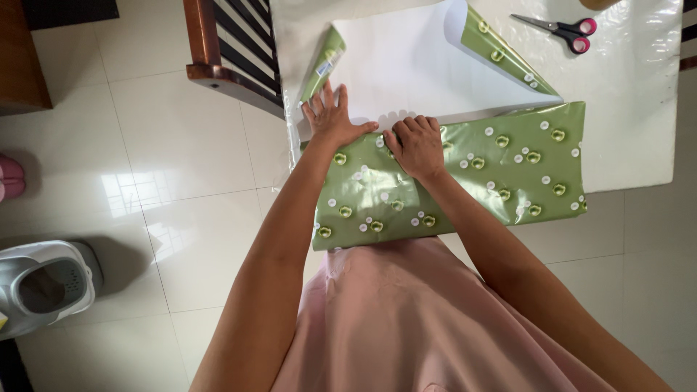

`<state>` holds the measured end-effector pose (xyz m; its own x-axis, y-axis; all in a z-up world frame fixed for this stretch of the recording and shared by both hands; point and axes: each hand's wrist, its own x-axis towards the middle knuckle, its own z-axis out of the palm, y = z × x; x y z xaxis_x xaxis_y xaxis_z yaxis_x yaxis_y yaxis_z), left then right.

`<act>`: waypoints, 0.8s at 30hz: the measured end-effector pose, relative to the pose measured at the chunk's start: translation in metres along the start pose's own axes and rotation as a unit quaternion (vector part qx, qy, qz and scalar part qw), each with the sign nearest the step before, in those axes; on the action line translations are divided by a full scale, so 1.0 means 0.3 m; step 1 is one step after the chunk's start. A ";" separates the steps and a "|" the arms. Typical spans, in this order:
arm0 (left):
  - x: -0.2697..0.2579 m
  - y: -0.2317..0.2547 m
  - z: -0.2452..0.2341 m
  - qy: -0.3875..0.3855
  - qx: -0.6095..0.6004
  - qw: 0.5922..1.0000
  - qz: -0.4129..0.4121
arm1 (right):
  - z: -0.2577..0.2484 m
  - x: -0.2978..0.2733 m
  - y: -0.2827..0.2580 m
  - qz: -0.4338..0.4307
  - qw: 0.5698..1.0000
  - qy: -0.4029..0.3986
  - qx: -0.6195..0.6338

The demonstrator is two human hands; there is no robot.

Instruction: The person wraps a rectangular box with green polka-dotted wrapping paper on a white table. They fold and smooth the paper around the box, trim excess with scissors, and continue folding the ends to enclose the package.

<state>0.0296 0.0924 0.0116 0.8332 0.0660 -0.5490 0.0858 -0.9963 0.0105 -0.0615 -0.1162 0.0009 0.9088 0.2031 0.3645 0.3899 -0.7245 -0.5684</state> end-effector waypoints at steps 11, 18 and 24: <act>0.085 -0.060 -0.032 0.032 0.043 0.999 -0.002 | -0.014 0.014 -0.014 0.008 1.000 -0.002 -0.005; 0.086 -0.090 -0.048 0.025 0.041 0.999 0.004 | -0.015 0.013 -0.007 0.013 1.000 -0.015 -0.010; 0.092 -0.088 -0.054 0.018 0.038 0.999 -0.002 | -0.003 0.008 0.004 0.012 1.000 -0.013 -0.021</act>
<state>0.0592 0.1214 0.0095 0.8523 0.0715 -0.5181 0.0497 -0.9972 -0.0557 -0.0589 -0.1171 0.0018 0.9219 0.2021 0.3306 0.3614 -0.7562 -0.5455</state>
